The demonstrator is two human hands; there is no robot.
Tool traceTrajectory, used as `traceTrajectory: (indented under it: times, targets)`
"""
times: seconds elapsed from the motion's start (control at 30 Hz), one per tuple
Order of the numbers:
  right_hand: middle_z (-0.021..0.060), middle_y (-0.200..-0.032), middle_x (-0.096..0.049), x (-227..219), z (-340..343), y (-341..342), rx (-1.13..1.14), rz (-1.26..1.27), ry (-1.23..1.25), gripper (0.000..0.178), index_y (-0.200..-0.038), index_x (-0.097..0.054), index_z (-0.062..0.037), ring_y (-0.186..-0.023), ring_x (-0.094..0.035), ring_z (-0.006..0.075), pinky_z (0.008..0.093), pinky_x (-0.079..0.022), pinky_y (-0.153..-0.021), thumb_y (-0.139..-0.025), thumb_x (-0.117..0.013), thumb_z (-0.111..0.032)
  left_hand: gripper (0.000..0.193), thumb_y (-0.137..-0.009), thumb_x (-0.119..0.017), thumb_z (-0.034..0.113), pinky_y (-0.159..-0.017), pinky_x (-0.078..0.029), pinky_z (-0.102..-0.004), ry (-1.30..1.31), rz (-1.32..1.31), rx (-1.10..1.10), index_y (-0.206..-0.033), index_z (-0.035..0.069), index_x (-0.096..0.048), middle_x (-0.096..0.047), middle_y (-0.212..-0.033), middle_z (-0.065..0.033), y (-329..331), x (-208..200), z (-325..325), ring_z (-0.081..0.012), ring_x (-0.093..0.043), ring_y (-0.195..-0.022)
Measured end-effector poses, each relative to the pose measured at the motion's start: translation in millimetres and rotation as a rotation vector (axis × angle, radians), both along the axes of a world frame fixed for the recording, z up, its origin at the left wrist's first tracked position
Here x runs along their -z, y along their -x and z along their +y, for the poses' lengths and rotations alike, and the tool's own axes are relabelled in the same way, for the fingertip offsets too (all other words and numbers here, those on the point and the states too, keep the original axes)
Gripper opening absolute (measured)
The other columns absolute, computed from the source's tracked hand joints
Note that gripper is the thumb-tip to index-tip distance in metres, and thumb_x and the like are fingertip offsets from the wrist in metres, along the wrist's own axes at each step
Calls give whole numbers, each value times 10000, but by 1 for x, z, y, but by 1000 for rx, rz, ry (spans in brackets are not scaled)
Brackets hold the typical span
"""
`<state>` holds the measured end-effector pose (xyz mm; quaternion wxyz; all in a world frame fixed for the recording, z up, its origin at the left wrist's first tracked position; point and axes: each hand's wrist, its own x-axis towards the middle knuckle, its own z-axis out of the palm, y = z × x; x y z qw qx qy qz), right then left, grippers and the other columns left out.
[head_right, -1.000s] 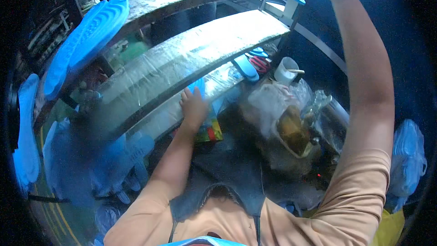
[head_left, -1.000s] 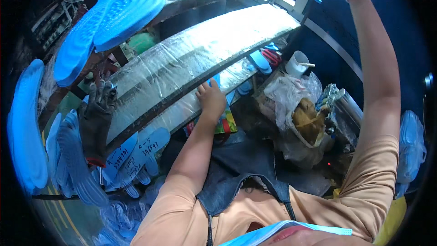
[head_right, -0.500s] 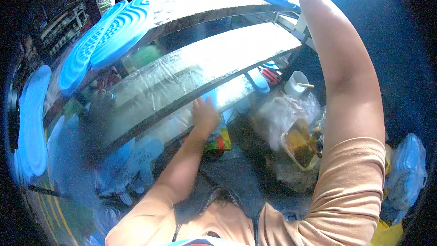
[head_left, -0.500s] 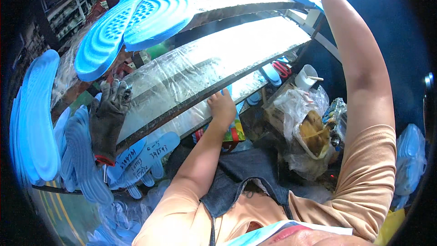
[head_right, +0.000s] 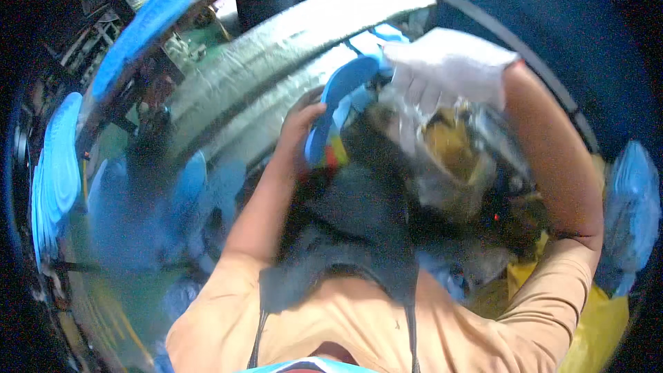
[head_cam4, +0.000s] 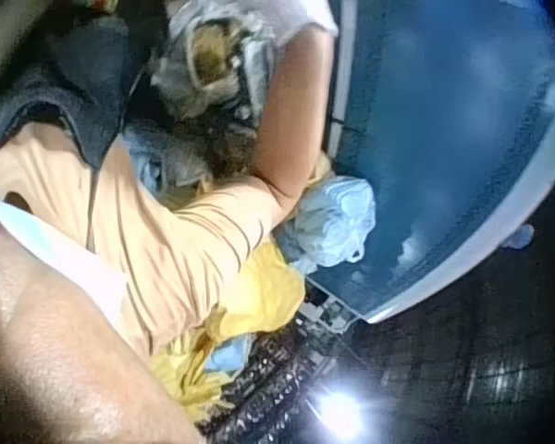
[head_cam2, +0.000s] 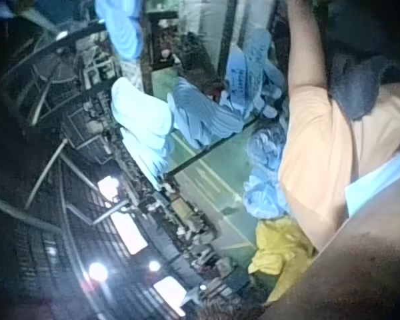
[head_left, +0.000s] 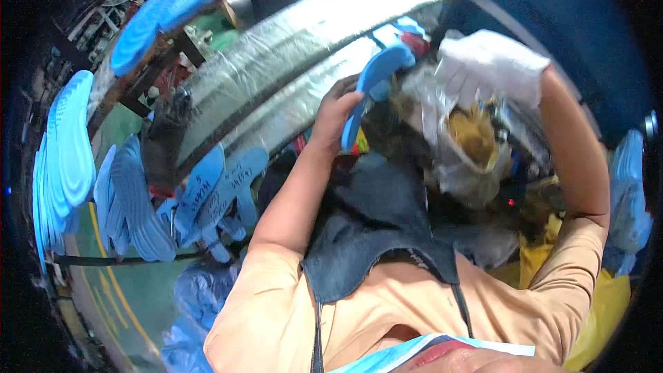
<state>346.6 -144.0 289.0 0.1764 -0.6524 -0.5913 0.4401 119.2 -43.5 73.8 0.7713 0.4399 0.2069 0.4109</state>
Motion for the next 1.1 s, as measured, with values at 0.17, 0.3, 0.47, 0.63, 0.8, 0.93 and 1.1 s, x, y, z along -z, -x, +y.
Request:
traceTrajectory:
  times: [0.17, 0.3, 0.47, 0.63, 0.8, 0.93, 1.1]
  targets:
    - [53, -883, -655, 97, -87, 40, 450, 592, -35, 392, -1042, -633, -96, -703, -622, 130, 219, -463, -578, -926, -627, -470, 680, -806, -725, 179, -1082, -366, -390, -655, 146, -25, -1403, 9, -448, -531, -1332, -163, -24, -28, -93, -281, -505, -1249]
    - [9, -652, -570, 114, -128, 31, 499, 600, -275, 305, -911, -627, -56, -544, -552, 96, 232, -495, -553, -916, -662, -359, 888, -740, -826, 295, -1067, -383, -412, -1078, 244, -121, -1461, 41, -376, -507, -1359, -175, -5, -39, -129, -320, -497, -1261]
    - [87, -674, -625, 124, -168, 25, 494, 852, -386, 302, -879, -643, 6, -590, -618, 144, 245, -530, -593, -943, -634, -289, 755, -818, -780, 147, -908, -480, -292, -546, 104, 207, -1458, 56, -389, -600, -1131, -122, 28, -49, -158, -173, -600, -1025]
    - [123, -736, -662, 120, -192, 27, 490, 944, -417, 298, -918, -652, 18, -621, -641, 150, 240, -520, -592, -959, -613, -275, 723, -826, -768, 157, -879, -492, -286, -556, 131, 245, -1447, 58, -411, -581, -1095, -107, 31, -60, -178, -161, -592, -1014]
    - [120, -803, -679, 105, -207, 14, 438, 517, -433, 359, -989, -663, 16, -662, -652, 152, 247, -514, -626, -976, -586, -335, 755, -821, -759, 247, -974, -436, -376, -1200, 406, -105, -1462, 61, -405, -547, -1244, -181, -3, -63, -191, -267, -551, -1109]
    - [74, -860, -670, 92, -216, 19, 257, 171, -441, 365, -1076, -658, 9, -761, -625, 137, 260, -508, -684, -986, -576, -335, 688, -871, -671, 193, -1005, -436, -441, -1267, 426, -106, -1469, 37, -369, -517, -1284, -265, -50, -62, -207, -382, -554, -1149]
    - [54, -960, -693, 39, -264, -40, 401, -43, -651, 364, -1185, -639, -33, -788, -643, 100, 227, -509, -707, -1020, -489, -320, 467, -929, -514, 141, -871, -548, -392, -163, -38, 671, -1351, -51, -457, -623, -1158, -267, -88, -68, -201, -314, -663, -998]
